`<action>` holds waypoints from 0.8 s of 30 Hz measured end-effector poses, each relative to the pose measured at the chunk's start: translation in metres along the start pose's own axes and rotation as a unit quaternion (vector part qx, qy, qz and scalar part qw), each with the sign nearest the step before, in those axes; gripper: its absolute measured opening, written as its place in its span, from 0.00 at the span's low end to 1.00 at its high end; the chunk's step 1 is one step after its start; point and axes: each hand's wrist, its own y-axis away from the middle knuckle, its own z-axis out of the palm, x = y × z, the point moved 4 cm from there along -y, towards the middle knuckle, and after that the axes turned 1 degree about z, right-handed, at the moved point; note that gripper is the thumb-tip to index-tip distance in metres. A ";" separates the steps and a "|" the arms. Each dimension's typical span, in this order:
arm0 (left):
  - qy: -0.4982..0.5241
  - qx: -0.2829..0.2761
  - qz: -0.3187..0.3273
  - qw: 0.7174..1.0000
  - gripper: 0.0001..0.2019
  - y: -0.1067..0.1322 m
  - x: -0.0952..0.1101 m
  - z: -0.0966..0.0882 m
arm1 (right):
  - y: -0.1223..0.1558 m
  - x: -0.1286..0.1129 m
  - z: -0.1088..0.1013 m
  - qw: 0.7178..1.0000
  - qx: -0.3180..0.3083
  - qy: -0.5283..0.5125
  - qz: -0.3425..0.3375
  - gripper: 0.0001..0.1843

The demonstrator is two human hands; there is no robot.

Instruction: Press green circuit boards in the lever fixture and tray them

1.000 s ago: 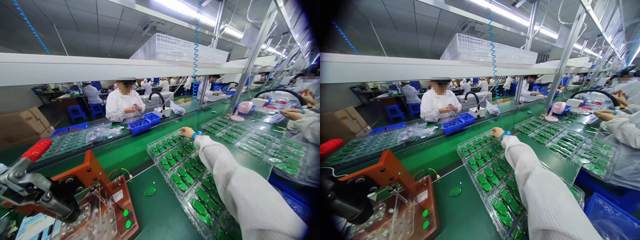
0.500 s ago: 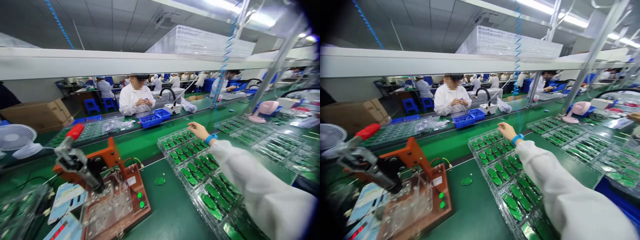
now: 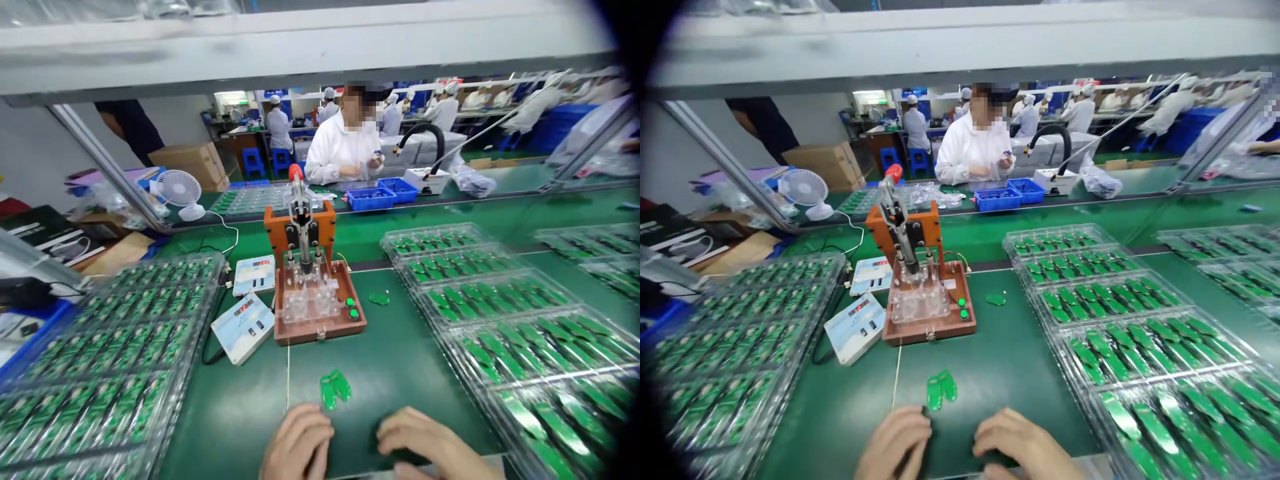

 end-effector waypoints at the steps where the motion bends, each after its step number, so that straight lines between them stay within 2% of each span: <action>1: 0.017 -0.012 -0.009 1.000 0.09 -0.004 -0.002 -0.002 | -0.007 0.007 0.006 1.000 0.024 -0.010 0.000 0.11; 4: 0.017 -0.056 -0.067 0.996 0.07 -0.022 -0.008 -0.010 | -0.033 0.028 0.009 0.998 0.063 -0.022 0.019 0.14; 6: -0.005 -0.083 -0.094 0.992 0.07 -0.033 -0.011 -0.012 | -0.050 0.035 0.005 0.998 0.055 -0.009 0.029 0.17; 11: -0.027 -0.126 -0.099 0.987 0.11 -0.045 -0.018 -0.001 | -0.078 0.032 0.006 0.998 -0.032 0.045 -0.010 0.18; 15: -0.018 -0.131 -0.101 0.986 0.11 -0.043 -0.022 0.009 | -0.086 0.031 0.015 0.996 -0.046 0.074 -0.032 0.11; 17: -0.005 -0.128 -0.108 0.986 0.12 -0.042 -0.022 0.008 | -0.086 0.029 0.016 0.996 -0.041 0.064 -0.036 0.12; 19: 0.015 -0.122 -0.118 0.985 0.14 -0.044 -0.024 -0.001 | -0.084 0.025 0.012 0.998 -0.037 0.040 -0.038 0.16; 21: 0.036 -0.110 -0.128 0.985 0.14 -0.052 -0.028 -0.016 | -0.085 0.017 0.001 0.999 -0.015 0.012 -0.045 0.16; 24: 0.047 -0.058 -0.122 0.990 0.09 -0.079 -0.042 -0.047 | -0.098 0.005 -0.028 0.994 0.084 -0.001 -0.070 0.13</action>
